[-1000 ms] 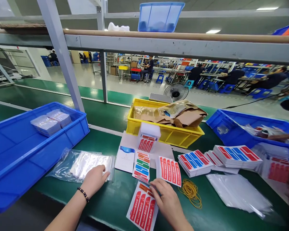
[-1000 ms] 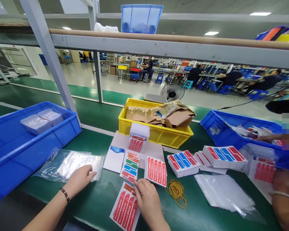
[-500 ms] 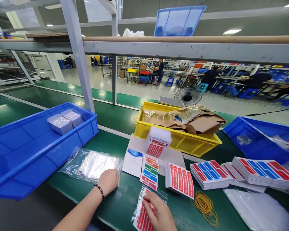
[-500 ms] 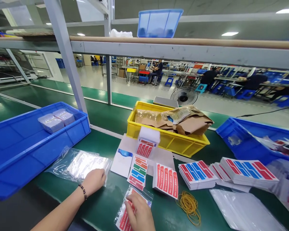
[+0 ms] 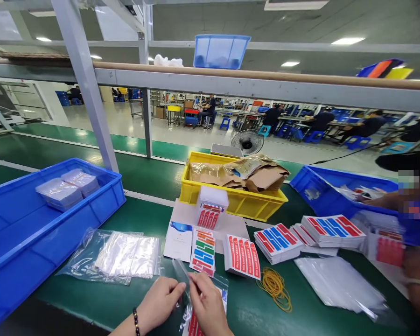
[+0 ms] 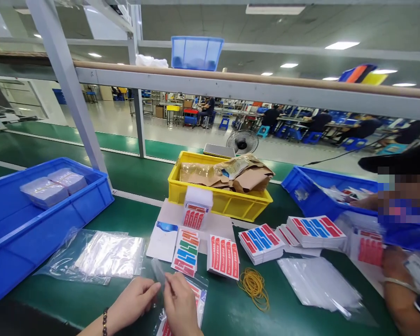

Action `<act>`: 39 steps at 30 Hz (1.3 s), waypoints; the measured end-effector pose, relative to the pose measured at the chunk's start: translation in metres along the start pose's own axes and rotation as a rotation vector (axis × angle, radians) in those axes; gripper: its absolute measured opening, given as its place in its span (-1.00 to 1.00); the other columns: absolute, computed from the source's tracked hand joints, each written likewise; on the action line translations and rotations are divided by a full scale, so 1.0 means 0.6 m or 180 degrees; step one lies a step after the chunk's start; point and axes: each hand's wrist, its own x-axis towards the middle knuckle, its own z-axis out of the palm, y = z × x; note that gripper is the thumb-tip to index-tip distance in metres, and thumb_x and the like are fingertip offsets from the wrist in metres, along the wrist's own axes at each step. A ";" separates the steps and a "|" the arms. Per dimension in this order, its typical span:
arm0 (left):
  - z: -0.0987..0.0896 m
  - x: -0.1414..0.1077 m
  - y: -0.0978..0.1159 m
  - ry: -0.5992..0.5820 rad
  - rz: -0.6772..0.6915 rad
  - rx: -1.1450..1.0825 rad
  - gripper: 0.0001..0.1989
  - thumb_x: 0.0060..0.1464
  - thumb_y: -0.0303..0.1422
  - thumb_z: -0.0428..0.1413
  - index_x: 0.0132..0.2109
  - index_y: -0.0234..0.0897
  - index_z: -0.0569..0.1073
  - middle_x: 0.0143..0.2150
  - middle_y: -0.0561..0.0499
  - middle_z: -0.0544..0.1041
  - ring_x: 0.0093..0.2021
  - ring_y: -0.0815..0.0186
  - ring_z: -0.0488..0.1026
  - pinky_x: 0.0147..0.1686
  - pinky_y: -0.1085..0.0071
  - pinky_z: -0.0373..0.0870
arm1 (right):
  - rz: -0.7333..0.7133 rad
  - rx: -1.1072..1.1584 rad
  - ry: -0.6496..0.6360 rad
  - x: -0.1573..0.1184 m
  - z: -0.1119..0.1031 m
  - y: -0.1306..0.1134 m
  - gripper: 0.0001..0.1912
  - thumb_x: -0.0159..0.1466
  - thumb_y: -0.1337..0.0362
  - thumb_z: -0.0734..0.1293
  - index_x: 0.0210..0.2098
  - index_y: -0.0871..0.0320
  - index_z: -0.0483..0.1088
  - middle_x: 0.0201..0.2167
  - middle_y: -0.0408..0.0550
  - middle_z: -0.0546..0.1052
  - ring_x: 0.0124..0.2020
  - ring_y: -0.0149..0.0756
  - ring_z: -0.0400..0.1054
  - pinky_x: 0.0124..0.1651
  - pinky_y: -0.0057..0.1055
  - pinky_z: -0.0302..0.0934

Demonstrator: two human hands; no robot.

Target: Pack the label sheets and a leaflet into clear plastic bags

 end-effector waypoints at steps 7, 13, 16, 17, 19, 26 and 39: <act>0.014 0.022 0.010 0.0222 0.0203 -0.0641 -0.50 0.01 0.04 -0.18 -0.52 -0.37 0.20 -0.65 0.03 0.21 -0.63 0.43 0.16 -0.60 0.51 0.06 | -0.1441 -0.1211 0.0468 0.003 -0.026 -0.036 -0.68 0.18 0.50 0.13 -0.07 0.28 0.27 -0.36 0.04 0.36 -0.35 -0.34 0.25 -0.37 -0.42 0.20; 0.016 0.018 0.028 0.0266 0.0399 -0.0402 -0.52 0.01 0.01 -0.17 -0.53 -0.35 0.17 -0.59 0.03 0.18 -0.55 0.41 0.14 -0.53 0.49 0.06 | -0.0439 -0.0292 -0.0156 -0.005 -0.032 -0.026 -0.73 0.16 0.44 0.21 -0.13 0.17 0.27 -0.28 -0.05 0.38 -0.25 -0.37 0.26 -0.22 -0.45 0.21; 0.017 0.012 0.034 0.0392 0.0455 -0.0195 -0.53 0.02 -0.01 -0.15 -0.56 -0.36 0.17 -0.57 0.02 0.19 -0.50 0.40 0.13 -0.47 0.48 0.07 | 0.0062 -0.0031 -0.0435 -0.004 -0.036 -0.025 -0.79 0.12 0.46 0.22 -0.23 0.17 0.33 -0.36 -0.10 0.37 -0.34 -0.42 0.26 -0.32 -0.51 0.18; 0.017 0.011 0.034 0.0383 0.0474 -0.0167 -0.53 0.03 -0.02 -0.16 -0.56 -0.36 0.18 -0.57 0.02 0.20 -0.50 0.40 0.14 -0.46 0.48 0.07 | 0.0121 -0.0009 -0.0432 -0.003 -0.038 -0.027 -0.81 0.13 0.45 0.21 -0.26 0.17 0.34 -0.38 -0.10 0.37 -0.37 -0.43 0.26 -0.34 -0.52 0.17; 0.018 0.009 0.032 0.0286 0.0563 -0.0168 -0.54 0.07 -0.05 -0.18 -0.54 -0.37 0.20 -0.57 0.01 0.22 -0.50 0.40 0.15 -0.44 0.48 0.09 | 0.0103 -0.0006 -0.0390 0.000 -0.045 -0.032 -0.83 0.18 0.42 0.17 -0.28 0.18 0.36 -0.39 -0.08 0.38 -0.36 -0.43 0.27 -0.33 -0.52 0.17; 0.020 0.012 0.025 0.0272 0.0699 -0.0186 -0.68 0.08 -0.26 -0.10 -0.48 -0.40 0.34 -0.52 0.01 0.32 -0.47 0.41 0.23 -0.38 0.52 0.13 | -0.0014 -0.0095 -0.0527 0.000 -0.054 -0.028 -0.73 0.18 0.45 0.14 -0.15 0.20 0.32 -0.26 -0.04 0.37 -0.22 -0.42 0.28 -0.17 -0.50 0.19; 0.053 0.011 0.006 0.0793 0.1236 0.0928 -0.69 0.11 -0.30 -0.20 -0.53 -0.38 0.16 -0.55 -0.02 0.29 -0.51 0.42 0.11 -0.48 0.47 -0.05 | -0.1060 -0.1676 0.0523 -0.001 -0.045 0.008 -0.79 0.24 0.39 0.12 -0.54 0.20 0.15 -0.60 -0.09 0.26 -0.56 -0.40 0.19 -0.50 -0.49 0.07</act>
